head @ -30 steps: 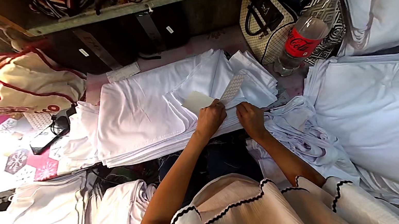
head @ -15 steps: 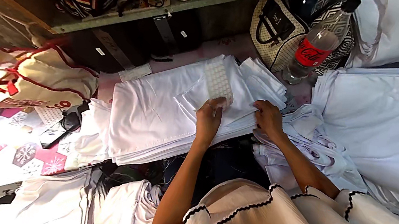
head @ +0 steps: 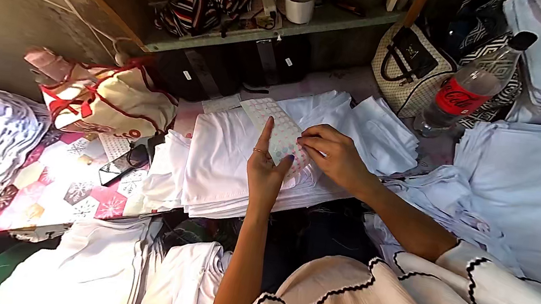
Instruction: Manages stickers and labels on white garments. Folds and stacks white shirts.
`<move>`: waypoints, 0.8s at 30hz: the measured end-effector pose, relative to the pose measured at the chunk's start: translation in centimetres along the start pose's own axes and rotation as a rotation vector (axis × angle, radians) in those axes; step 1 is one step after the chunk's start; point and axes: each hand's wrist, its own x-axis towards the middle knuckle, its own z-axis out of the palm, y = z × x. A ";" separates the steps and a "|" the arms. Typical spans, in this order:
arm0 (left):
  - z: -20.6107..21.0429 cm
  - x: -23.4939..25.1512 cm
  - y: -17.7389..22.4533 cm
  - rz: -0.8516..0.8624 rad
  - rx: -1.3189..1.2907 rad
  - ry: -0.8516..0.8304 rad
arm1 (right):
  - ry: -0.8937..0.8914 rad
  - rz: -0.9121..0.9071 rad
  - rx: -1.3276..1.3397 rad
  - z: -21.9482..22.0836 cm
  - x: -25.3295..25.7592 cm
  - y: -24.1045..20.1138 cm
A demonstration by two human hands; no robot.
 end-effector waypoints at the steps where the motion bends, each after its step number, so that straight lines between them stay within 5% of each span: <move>1: 0.1 -0.1 0.1 -0.001 -0.015 -0.005 | -0.011 -0.021 -0.029 0.2 -0.1 0.0; 9: 1.7 -0.6 0.6 -0.029 -0.052 -0.050 | -0.071 -0.121 -0.198 -1.1 -1.4 0.4; 15: 3.0 -0.7 0.4 -0.012 -0.033 -0.093 | -0.047 -0.036 -0.052 -2.7 -2.0 1.6; 18: 3.6 -0.6 -0.1 0.114 0.230 -0.087 | 0.004 0.103 0.100 -4.0 -2.6 2.4; 22: 5.5 -0.1 -2.0 0.526 0.876 0.032 | 0.082 0.262 0.158 -6.9 -5.4 4.2; 24: 7.0 0.0 -3.4 0.524 0.989 -0.140 | 0.102 0.388 0.172 -7.9 -7.9 5.2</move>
